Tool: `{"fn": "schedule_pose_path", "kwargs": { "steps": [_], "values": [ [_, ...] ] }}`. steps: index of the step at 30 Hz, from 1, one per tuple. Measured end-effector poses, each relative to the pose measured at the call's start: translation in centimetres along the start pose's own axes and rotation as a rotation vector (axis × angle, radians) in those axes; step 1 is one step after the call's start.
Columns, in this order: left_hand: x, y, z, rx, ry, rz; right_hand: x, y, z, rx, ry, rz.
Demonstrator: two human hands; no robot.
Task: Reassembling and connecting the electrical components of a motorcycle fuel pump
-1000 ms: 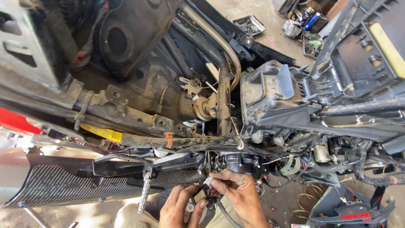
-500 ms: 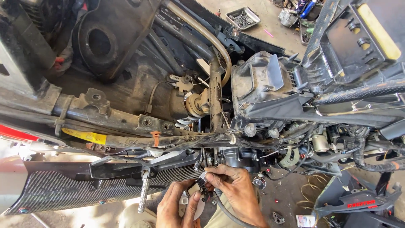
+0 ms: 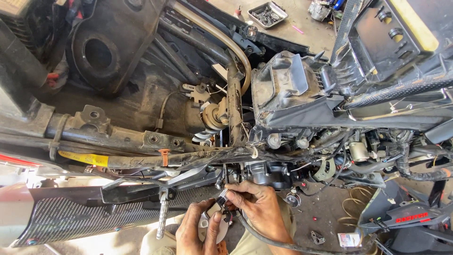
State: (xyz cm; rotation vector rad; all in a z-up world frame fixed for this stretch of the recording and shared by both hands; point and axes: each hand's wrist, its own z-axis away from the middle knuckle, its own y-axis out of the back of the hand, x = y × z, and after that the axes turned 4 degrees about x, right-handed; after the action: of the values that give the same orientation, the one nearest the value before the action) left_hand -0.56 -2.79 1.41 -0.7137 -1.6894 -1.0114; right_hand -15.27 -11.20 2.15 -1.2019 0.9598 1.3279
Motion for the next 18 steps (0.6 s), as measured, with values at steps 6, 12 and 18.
{"fn": "schedule_pose_path", "kwargs": {
  "steps": [6,12,18],
  "values": [
    [-0.1,0.0,-0.3,0.023,0.021,-0.053,0.4,0.3,-0.2,0.041,-0.039,0.176],
    [-1.5,0.4,-0.6,-0.071,-0.103,-0.030,0.6,0.2,0.0,-0.008,0.003,-0.101],
    [-3.3,-0.3,0.3,-0.051,-0.170,-0.144,0.6,0.5,0.3,-0.005,0.087,0.073]
  ]
}}
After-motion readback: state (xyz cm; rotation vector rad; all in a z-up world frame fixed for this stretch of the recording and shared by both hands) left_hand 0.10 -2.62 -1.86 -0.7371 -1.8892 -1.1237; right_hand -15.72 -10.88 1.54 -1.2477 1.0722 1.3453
